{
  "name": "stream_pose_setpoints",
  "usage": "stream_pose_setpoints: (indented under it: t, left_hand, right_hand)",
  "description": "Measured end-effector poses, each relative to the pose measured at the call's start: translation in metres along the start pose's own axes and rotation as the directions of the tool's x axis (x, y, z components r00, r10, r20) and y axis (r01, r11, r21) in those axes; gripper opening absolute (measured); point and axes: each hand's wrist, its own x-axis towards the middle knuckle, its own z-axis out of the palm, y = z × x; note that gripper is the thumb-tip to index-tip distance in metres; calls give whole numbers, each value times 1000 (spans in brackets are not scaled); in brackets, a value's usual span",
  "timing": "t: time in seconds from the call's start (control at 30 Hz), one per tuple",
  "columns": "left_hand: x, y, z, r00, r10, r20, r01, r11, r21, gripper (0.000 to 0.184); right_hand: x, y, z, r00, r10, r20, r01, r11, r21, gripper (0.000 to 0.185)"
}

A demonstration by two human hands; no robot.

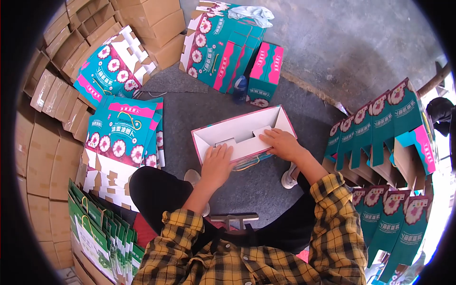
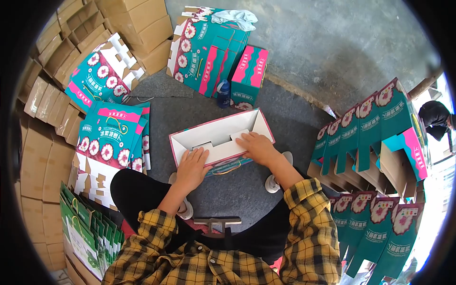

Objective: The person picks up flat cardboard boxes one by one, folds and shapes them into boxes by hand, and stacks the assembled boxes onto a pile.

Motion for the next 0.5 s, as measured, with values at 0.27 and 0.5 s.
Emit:
stream_pose_setpoints:
  t: [0.27,0.5]
  left_hand:
    - [0,-4,3,998,0,69,7,995,-95,51]
    - [-3,3,-26,984,1,-181,-26,991,-134,52]
  right_hand:
    - [-4,1,2,999,-20,38,18,999,46,62]
    - [-27,1,-19,951,68,-300,11,967,255,33]
